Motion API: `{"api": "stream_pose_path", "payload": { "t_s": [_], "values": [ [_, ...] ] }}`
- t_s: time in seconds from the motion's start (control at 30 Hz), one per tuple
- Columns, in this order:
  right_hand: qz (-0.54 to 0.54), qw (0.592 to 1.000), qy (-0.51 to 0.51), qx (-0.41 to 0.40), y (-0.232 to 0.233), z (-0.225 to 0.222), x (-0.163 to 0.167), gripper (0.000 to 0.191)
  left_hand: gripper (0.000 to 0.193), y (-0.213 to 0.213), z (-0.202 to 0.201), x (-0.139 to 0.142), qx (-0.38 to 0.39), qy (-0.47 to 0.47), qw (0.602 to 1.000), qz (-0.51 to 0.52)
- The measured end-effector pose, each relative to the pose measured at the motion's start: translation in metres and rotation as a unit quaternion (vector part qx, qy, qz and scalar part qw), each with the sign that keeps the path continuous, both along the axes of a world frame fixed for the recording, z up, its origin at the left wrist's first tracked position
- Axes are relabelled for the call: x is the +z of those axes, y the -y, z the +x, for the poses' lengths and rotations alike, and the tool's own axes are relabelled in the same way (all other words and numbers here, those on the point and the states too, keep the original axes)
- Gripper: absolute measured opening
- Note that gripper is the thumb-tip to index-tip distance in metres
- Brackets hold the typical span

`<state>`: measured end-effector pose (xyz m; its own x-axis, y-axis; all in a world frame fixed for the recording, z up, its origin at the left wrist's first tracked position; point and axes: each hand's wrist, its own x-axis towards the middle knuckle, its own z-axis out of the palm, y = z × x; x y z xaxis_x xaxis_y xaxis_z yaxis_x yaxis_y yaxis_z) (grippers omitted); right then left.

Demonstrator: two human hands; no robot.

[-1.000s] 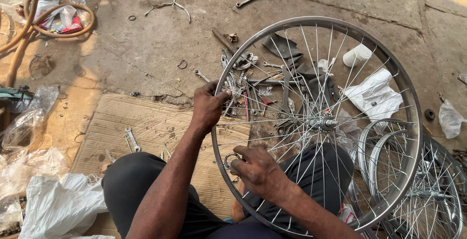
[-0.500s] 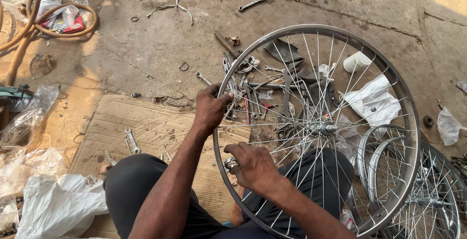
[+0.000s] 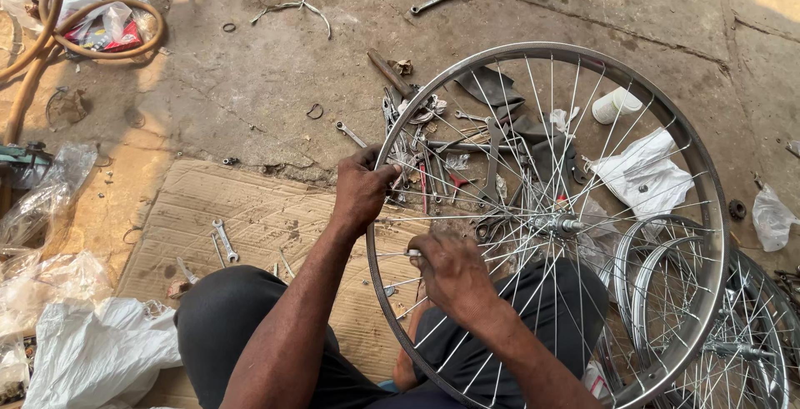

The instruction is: The person is sitting on the ground and using a small metal tool to adjust the spokes of a bicycle wheel. They rotate the wheel and continue to tighten or loosen the spoke nipples to true the wheel.

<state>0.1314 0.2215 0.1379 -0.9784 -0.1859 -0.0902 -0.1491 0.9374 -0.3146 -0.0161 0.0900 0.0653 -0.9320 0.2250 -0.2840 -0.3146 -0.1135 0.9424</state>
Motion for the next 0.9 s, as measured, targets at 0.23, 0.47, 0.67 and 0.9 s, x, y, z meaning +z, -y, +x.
{"api": "stream_pose_path", "payload": {
  "t_s": [0.23, 0.47, 0.67, 0.9],
  "values": [
    [-0.085, 0.965, 0.231, -0.088, 0.010, -0.008, -0.006, 0.026, 0.037, -0.005, 0.020, -0.007, 0.026, -0.029, 0.995, 0.089],
    [-0.157, 0.971, -0.146, 0.106, 0.003, 0.014, -0.019, 0.015, 0.033, -0.002, 0.019, -0.011, 0.024, -0.020, 0.995, 0.096],
    [0.068, 0.975, 0.206, -0.050, 0.021, -0.012, -0.030, 0.027, 0.037, -0.005, 0.013, -0.011, 0.020, -0.008, 0.996, 0.087],
    [-0.218, 0.959, 0.178, 0.016, -0.006, -0.004, -0.033, 0.031, 0.035, 0.002, 0.011, -0.011, 0.026, -0.014, 0.997, 0.073]
  ]
}}
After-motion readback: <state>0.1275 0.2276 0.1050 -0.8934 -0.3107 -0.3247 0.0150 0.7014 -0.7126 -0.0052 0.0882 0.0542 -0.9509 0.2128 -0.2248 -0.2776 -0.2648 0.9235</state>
